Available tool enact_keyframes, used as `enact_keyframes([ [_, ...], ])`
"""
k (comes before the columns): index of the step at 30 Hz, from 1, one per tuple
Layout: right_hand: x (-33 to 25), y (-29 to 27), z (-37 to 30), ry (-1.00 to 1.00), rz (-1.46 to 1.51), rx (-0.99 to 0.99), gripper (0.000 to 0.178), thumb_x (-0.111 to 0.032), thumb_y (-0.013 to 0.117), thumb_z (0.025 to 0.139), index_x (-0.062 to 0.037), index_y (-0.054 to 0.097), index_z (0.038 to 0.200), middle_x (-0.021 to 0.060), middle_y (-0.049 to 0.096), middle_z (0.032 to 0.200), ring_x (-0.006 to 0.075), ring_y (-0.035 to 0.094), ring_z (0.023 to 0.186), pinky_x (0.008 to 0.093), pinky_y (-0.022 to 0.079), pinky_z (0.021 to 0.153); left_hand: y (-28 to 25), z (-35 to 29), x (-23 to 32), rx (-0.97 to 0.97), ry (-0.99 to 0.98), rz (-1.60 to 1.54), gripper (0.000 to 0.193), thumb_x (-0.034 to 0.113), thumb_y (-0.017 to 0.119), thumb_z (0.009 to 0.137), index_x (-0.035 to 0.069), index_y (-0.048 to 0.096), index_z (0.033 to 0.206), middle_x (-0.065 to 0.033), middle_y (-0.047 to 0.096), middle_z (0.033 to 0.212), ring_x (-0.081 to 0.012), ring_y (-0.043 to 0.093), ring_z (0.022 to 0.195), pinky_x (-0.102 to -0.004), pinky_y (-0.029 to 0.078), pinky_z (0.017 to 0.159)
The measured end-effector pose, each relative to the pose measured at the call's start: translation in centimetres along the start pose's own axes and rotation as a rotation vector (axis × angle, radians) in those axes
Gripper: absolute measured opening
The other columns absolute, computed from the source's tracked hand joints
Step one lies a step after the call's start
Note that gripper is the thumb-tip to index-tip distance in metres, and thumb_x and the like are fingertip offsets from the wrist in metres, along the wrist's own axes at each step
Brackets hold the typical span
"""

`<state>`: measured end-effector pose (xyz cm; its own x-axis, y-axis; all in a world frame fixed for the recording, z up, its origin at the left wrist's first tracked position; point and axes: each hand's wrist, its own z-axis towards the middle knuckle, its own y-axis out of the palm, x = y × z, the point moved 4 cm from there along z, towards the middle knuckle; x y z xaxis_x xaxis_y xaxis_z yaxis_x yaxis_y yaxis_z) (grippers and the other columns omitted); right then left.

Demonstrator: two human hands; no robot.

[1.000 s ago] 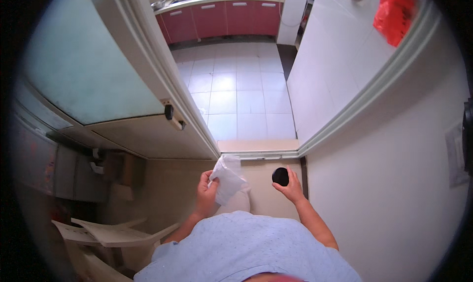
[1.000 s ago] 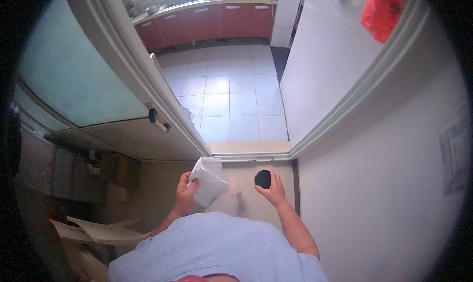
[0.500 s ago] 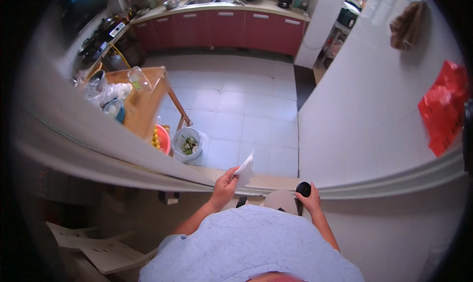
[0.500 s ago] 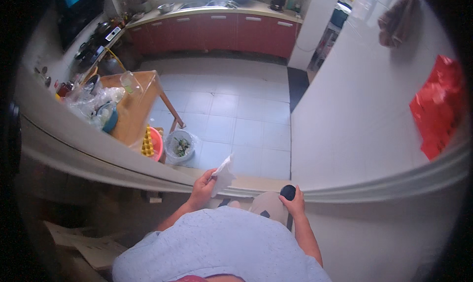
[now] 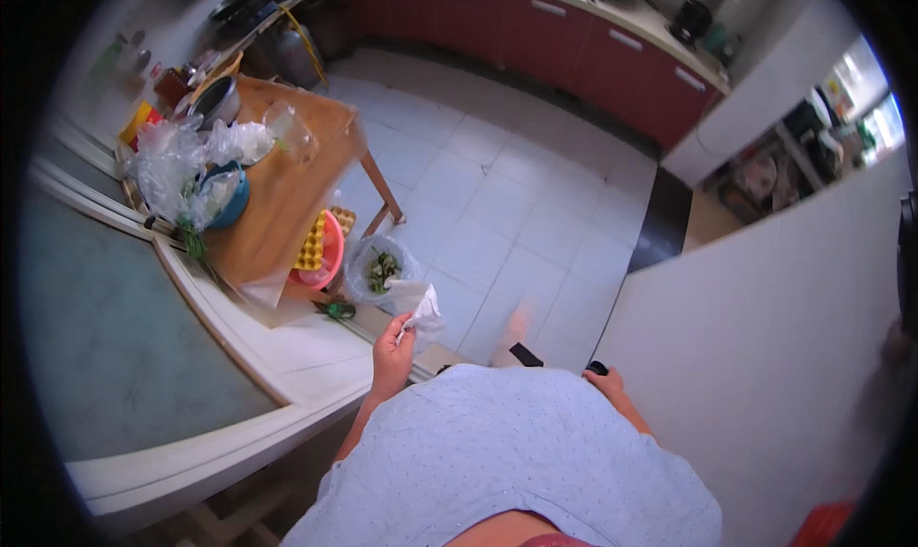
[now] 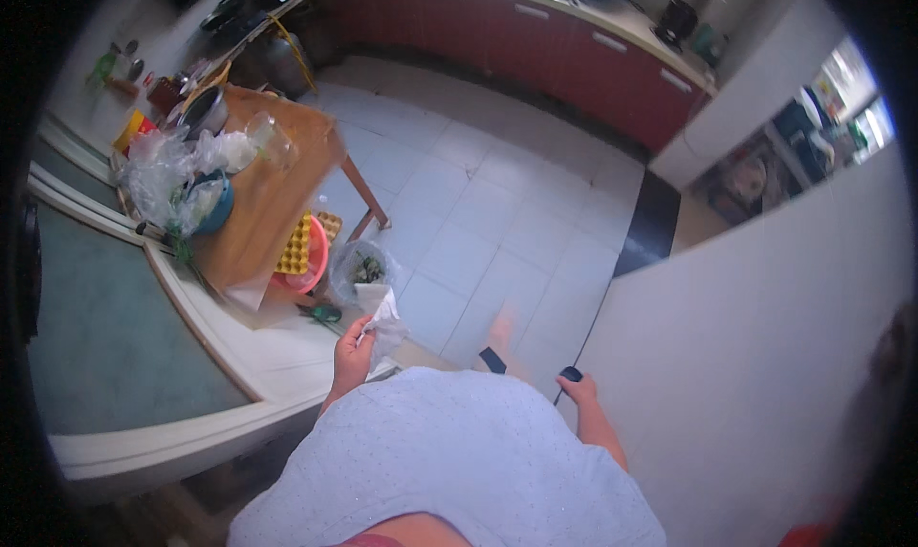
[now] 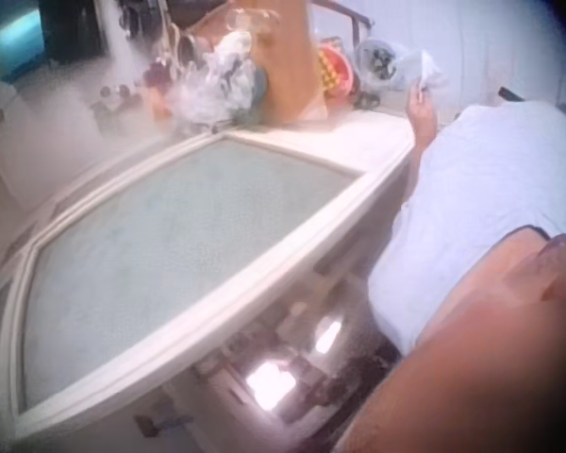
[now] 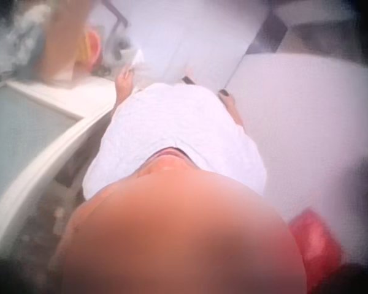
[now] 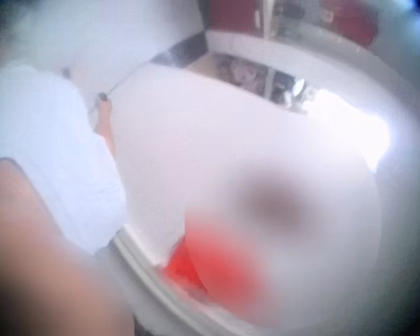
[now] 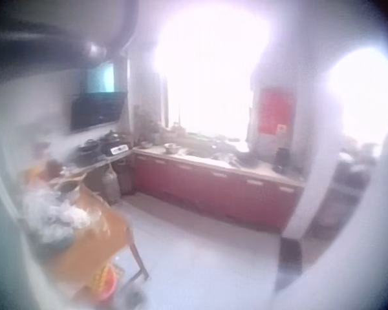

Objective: The person carries a basket of peanuts into the kitchen, washes and dries a metal bowl, then transfers peanuts by hand into the bowl. They then use a knife to cut ginger and a red chili pepper on a cutting board.

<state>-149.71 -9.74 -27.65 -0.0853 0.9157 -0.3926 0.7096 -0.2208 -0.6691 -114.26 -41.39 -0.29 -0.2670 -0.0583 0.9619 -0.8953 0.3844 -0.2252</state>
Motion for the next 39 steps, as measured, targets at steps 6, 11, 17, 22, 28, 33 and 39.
enact_keyframes([
  [6,-24.6,-14.1,17.5,-0.577,0.041,0.169,0.097,-0.054,0.082,0.063,0.0081,0.049,0.129,0.0280,0.059,0.119,0.0362,0.059,0.112,0.0410,0.047,0.094,13.9,13.7,10.1,-0.097,0.114,0.014,0.027,0.008,0.053,0.095,0.001,0.061,0.120,-0.0036,0.066,0.099,-0.0080,0.057,0.092,-0.0233,0.046,0.082],
  [11,-42.5,-20.2,24.4,-0.670,0.108,0.015,0.100,-0.054,0.079,0.067,0.0052,0.041,0.138,0.0270,0.050,0.133,0.0367,0.050,0.124,0.0411,0.042,0.102,16.7,24.8,12.5,0.050,0.095,-0.042,0.026,0.008,0.054,0.094,0.001,0.062,0.118,-0.0029,0.066,0.099,-0.0078,0.056,0.090,-0.0231,0.046,0.080],
  [17,-58.9,-21.6,37.1,-0.733,0.068,-0.018,0.100,-0.055,0.080,0.066,0.0006,0.041,0.139,0.0261,0.050,0.132,0.0356,0.050,0.123,0.0415,0.042,0.101,14.4,44.2,13.6,0.323,0.082,0.014,0.026,0.007,0.057,0.092,0.002,0.063,0.116,-0.0018,0.065,0.096,-0.0071,0.056,0.086,-0.0226,0.046,0.078],
  [22,-68.4,-24.6,50.5,-0.563,-0.056,0.084,0.102,-0.056,0.081,0.062,0.0065,0.044,0.135,0.0268,0.056,0.126,0.0365,0.054,0.118,0.0419,0.044,0.099,9.5,64.7,17.9,0.447,0.044,-0.039,0.027,0.007,0.055,0.093,0.001,0.062,0.118,-0.0026,0.065,0.099,-0.0082,0.057,0.089,-0.0237,0.046,0.080],
  [28,-80.1,-31.0,62.6,-0.256,-0.117,0.077,0.107,-0.060,0.079,0.060,0.0096,0.044,0.133,0.0286,0.058,0.123,0.0377,0.056,0.117,0.0414,0.045,0.098,8.7,89.9,26.4,0.413,0.046,-0.314,0.030,0.003,0.051,0.093,0.002,0.059,0.122,-0.0039,0.062,0.113,-0.0101,0.055,0.100,-0.0239,0.043,0.090],
  [33,-97.1,-33.4,74.7,-0.344,-0.128,0.011,0.107,-0.060,0.079,0.061,0.0090,0.042,0.135,0.0295,0.053,0.129,0.0371,0.052,0.122,0.0400,0.042,0.102,10.6,108.4,31.5,0.465,0.091,-0.286,0.034,-0.001,0.048,0.092,0.004,0.059,0.124,-0.0058,0.058,0.122,-0.0121,0.053,0.109,-0.0247,0.041,0.095],
  [39,-128.1,-33.9,81.9,-0.684,-0.309,-0.135,0.098,-0.046,0.083,0.066,-0.0040,0.038,0.142,0.0214,0.050,0.133,0.0345,0.050,0.123,0.0387,0.043,0.101,12.1,123.9,29.6,0.531,-0.167,-0.357,0.034,-0.002,0.045,0.089,0.003,0.064,0.118,-0.0047,0.060,0.117,-0.0115,0.055,0.102,-0.0246,0.043,0.090],
])
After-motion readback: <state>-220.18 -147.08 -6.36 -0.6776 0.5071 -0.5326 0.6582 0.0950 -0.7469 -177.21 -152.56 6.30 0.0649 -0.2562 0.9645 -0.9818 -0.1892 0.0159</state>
